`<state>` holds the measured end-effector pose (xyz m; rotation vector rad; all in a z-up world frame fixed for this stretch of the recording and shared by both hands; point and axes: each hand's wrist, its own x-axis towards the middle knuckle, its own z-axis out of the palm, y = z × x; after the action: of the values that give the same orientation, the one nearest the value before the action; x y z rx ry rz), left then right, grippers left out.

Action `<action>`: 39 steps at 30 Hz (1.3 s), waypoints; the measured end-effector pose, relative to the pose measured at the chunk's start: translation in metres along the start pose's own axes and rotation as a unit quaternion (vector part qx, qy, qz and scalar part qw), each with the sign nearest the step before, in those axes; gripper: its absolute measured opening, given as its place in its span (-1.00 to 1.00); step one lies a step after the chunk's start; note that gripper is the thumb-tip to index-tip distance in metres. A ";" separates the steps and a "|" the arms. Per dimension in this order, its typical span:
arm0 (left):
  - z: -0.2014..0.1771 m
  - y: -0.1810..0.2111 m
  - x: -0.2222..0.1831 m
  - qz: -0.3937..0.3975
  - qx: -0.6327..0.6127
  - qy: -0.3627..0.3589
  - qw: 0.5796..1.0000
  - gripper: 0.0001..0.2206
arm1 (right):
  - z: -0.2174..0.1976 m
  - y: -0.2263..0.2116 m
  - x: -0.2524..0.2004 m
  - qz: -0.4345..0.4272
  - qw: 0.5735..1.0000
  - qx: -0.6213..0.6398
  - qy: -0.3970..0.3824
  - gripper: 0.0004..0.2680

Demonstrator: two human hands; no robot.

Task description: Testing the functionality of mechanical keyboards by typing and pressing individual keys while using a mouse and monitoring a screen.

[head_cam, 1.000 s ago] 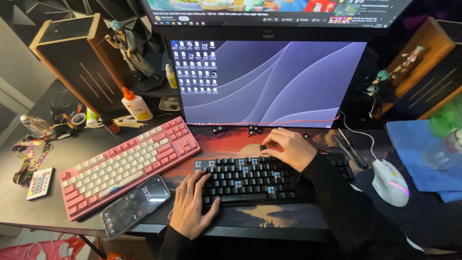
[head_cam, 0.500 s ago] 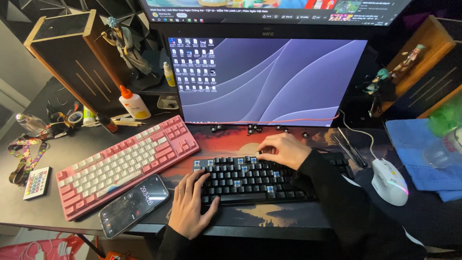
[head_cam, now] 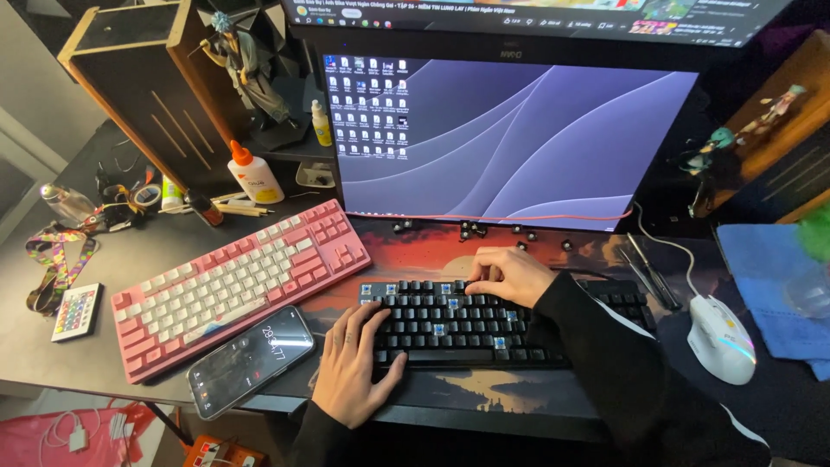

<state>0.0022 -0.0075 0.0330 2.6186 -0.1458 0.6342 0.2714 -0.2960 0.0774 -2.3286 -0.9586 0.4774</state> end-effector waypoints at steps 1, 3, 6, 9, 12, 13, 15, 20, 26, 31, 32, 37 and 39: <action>0.000 -0.001 -0.001 -0.001 0.000 -0.001 1.000 -0.35 | 0.000 -0.005 -0.001 0.001 1.000 0.001 -0.001 -0.80; 0.003 -0.002 -0.002 -0.004 0.005 -0.004 1.000 -0.35 | -0.005 -0.014 -0.001 0.045 0.999 -0.012 -0.020 -0.82; 0.005 -0.003 -0.003 -0.004 0.007 -0.007 1.000 -0.34 | -0.004 -0.012 0.005 0.015 0.997 -0.068 -0.037 -0.78; 0.003 -0.002 -0.002 0.001 0.008 -0.001 1.000 -0.35 | -0.007 -0.013 0.007 0.028 0.997 -0.056 -0.054 -0.78; 0.003 -0.002 -0.001 0.000 0.006 -0.007 1.000 -0.35 | -0.019 -0.021 0.023 0.052 0.979 -0.149 -0.132 -0.78; 0.003 -0.001 -0.002 0.000 0.007 -0.006 1.000 -0.35 | -0.019 -0.017 0.038 0.051 0.979 -0.148 -0.130 -0.78; 0.004 -0.002 -0.001 0.007 0.009 0.007 1.000 -0.35 | -0.021 -0.009 0.068 0.011 0.994 -0.064 -0.089 -0.78; -0.001 -0.002 0.001 0.014 0.004 0.016 1.000 -0.36 | 0.026 -0.028 0.131 0.094 0.984 -0.130 0.074 -0.67; -0.004 0.000 0.002 0.012 -0.016 0.017 1.000 -0.37 | 0.052 -0.033 0.152 0.049 0.973 -0.184 0.130 -0.77; -0.002 -0.002 0.002 0.008 -0.019 0.006 1.000 -0.37 | 0.040 -0.051 0.121 -0.012 0.971 -0.183 0.153 -0.83; -0.002 -0.003 0.002 0.010 -0.018 0.008 1.000 -0.37 | 0.038 -0.055 0.112 -0.055 0.968 -0.187 0.160 -0.84; -0.002 -0.002 0.001 0.015 -0.016 0.017 1.000 -0.37 | 0.022 -0.078 0.067 -0.126 0.963 -0.182 0.155 -0.85; -0.003 -0.002 0.002 0.013 -0.020 0.011 1.000 -0.38 | 0.020 -0.076 0.057 -0.179 0.959 -0.140 0.167 -0.82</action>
<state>0.0029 -0.0045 0.0356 2.5732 -0.1841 0.6624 0.2600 -0.2032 0.1029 -2.2966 -1.3041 -0.2060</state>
